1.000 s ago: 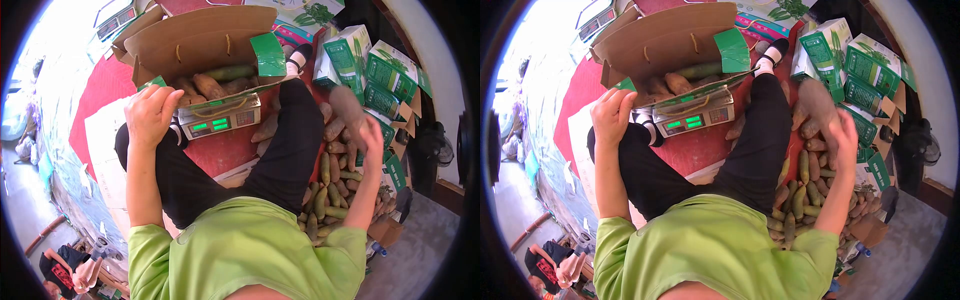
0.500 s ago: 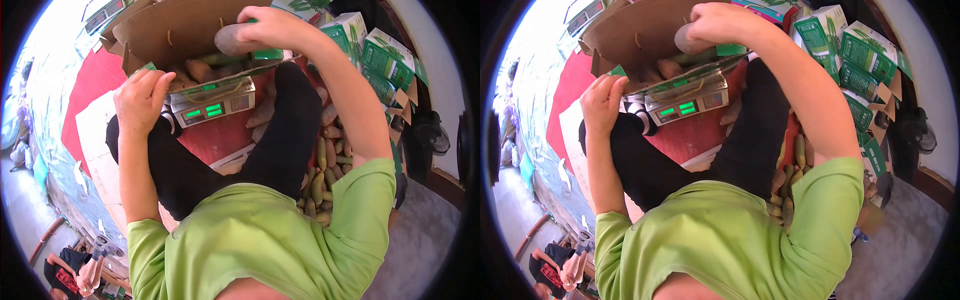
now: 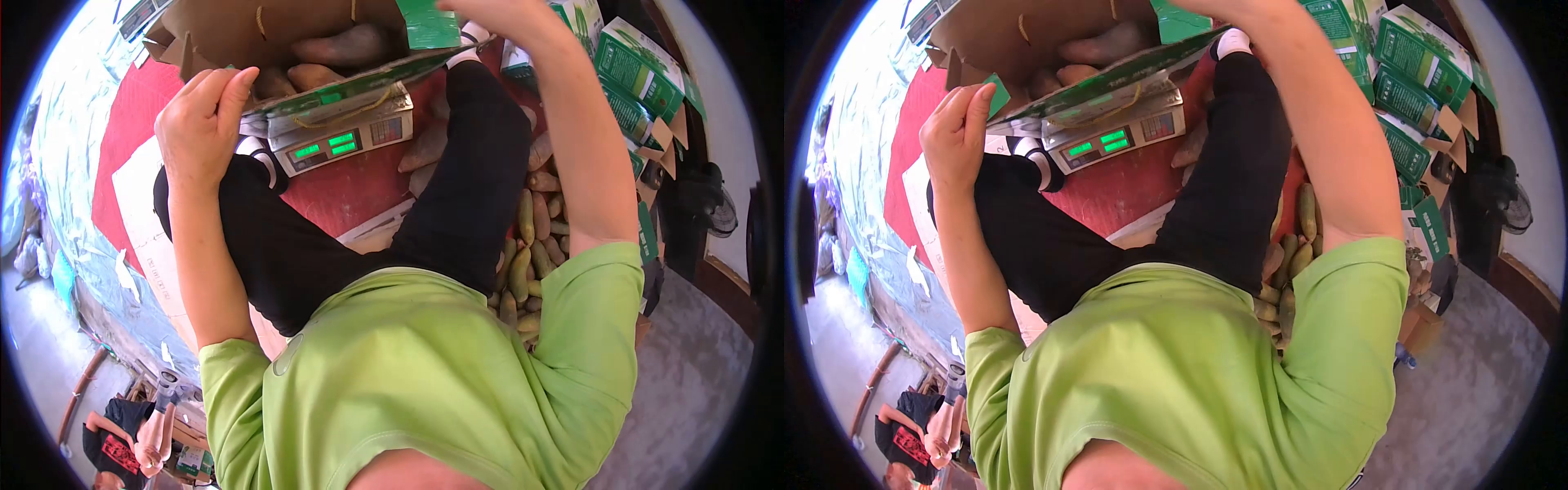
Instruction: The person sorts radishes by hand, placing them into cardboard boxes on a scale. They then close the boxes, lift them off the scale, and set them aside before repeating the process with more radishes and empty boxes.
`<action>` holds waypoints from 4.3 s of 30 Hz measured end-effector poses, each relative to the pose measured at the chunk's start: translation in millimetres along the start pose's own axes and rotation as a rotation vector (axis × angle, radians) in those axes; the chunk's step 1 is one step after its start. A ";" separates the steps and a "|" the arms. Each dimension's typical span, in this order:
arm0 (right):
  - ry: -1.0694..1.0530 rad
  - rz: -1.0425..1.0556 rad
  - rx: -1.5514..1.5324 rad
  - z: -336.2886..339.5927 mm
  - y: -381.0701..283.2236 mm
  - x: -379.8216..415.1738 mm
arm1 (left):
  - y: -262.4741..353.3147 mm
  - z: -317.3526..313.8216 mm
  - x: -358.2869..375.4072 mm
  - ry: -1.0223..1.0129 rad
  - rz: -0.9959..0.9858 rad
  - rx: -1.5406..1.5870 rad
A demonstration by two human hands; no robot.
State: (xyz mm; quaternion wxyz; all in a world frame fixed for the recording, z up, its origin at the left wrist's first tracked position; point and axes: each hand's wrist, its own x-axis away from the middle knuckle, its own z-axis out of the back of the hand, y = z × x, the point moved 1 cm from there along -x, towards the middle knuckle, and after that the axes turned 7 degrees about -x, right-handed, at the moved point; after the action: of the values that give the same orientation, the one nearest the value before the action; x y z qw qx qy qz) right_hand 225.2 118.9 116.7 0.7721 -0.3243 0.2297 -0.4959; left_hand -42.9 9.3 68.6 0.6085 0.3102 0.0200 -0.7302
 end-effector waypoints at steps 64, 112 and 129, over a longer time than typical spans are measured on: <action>0.574 -1.747 -0.185 -135.0 296.0 611.4 | -4.0 -8.6 0.9 0.101 0.305 0.157; -0.123 -0.125 -0.411 -7.0 22.9 -2.1 | 2.1 7.3 0.5 -0.023 0.209 0.204; 0.533 -1.020 -0.440 -52.2 285.9 372.8 | -5.9 -5.4 1.9 -0.008 0.353 0.253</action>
State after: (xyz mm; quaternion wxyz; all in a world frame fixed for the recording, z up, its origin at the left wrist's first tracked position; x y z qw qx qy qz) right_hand 516.4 -151.2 -139.7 0.2686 -0.4099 0.3279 -0.8077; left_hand -46.0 11.3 61.3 0.6832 0.3798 -0.1291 -0.6102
